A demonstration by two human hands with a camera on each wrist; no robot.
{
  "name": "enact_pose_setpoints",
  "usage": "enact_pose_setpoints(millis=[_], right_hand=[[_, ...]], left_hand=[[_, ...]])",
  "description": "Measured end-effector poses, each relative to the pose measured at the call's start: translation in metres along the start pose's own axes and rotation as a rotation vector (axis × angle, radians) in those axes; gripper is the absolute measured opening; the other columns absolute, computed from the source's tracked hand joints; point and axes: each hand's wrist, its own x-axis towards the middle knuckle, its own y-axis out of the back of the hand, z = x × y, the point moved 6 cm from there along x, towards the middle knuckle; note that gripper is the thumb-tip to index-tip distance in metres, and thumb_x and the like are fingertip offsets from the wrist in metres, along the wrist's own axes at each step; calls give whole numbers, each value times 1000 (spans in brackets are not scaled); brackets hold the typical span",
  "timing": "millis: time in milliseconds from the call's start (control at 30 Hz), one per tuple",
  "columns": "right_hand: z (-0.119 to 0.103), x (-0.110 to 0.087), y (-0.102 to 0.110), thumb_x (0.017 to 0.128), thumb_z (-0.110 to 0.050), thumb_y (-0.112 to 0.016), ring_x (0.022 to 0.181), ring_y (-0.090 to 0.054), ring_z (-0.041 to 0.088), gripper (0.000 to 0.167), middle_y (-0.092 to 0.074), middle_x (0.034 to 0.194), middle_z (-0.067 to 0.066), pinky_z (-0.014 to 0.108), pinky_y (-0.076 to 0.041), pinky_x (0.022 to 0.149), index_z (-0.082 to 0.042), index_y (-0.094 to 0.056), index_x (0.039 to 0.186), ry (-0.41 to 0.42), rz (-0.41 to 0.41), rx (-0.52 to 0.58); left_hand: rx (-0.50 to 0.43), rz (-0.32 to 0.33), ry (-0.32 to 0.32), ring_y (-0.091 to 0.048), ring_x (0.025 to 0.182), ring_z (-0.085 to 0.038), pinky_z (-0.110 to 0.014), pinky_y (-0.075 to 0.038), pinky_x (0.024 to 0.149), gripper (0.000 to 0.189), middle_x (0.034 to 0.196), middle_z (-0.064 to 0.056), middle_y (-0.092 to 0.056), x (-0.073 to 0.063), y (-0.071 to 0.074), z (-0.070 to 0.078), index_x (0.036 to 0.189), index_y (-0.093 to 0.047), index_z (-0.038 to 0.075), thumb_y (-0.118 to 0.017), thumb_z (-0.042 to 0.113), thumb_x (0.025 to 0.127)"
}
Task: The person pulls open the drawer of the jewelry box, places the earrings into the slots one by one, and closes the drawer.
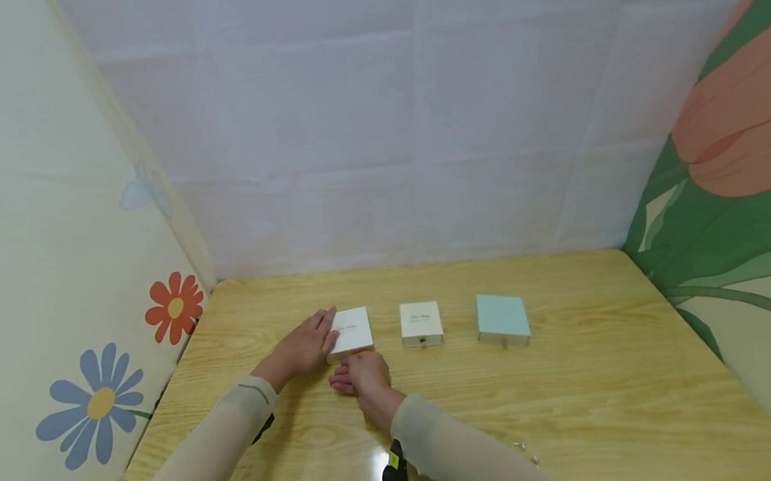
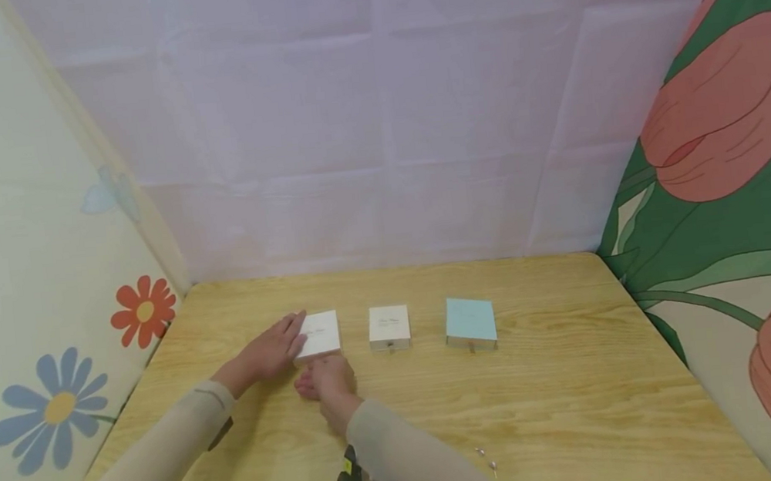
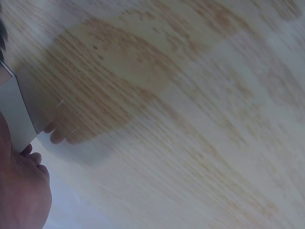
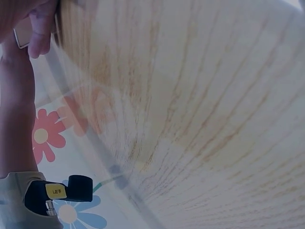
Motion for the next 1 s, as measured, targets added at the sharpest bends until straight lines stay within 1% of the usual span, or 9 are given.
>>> enact_pose_setpoints(millis=[200,300,433,633,767,867,1000], right_hand=[[-1,1,0,101,1,-49,65,-74,17,20,-74,84,17,26,-62,58,7,-68,99,-2,0,10],[0,1,0,101,0,-49,66,-74,17,20,-74,84,16,25,-62,59,7,-68,100,-15,0,18],[0,1,0,102,-1,-50,65,-74,17,19,-74,83,15,26,-62,59,6,-68,100,-15,-1,18],[1,0,0,102,0,-50,65,-73,16,19,-73,83,15,26,-62,58,6,-67,99,-11,6,15],[1,1,0,102,1,-50,64,-73,16,19,-73,83,15,25,-62,58,7,-67,99,-10,7,15],[1,0,0,102,1,-50,64,-73,16,19,-73,83,15,25,-62,58,7,-68,99,-1,3,11],[-1,-1,0,101,0,-51,65,-73,16,18,-73,83,14,26,-62,59,7,-68,100,3,-3,6]], left_hand=[[-13,5,-14,-36,143,-45,-56,-34,118,62,153,-30,-35,1,-1,0,157,-20,-8,-27,33,112],[-17,0,-8,-35,143,-45,-56,-33,118,61,154,-30,-34,1,-1,0,158,-20,-8,-27,33,112],[-6,-12,5,-35,144,-44,-55,-33,119,60,155,-29,-34,0,0,1,158,-19,-7,-29,31,112],[-2,-15,3,-35,144,-43,-54,-33,119,60,155,-29,-34,-1,1,3,158,-19,-7,-30,29,112],[3,-18,4,-33,146,-43,-54,-31,120,60,156,-29,-33,-1,0,3,158,-18,-7,-29,29,112],[10,-10,5,-34,145,-43,-55,-31,120,60,155,-29,-34,-1,0,2,158,-20,-7,-29,29,112],[34,-19,14,-35,144,-43,-54,-31,120,61,155,-27,-34,1,0,1,159,-19,-7,-28,32,112]])
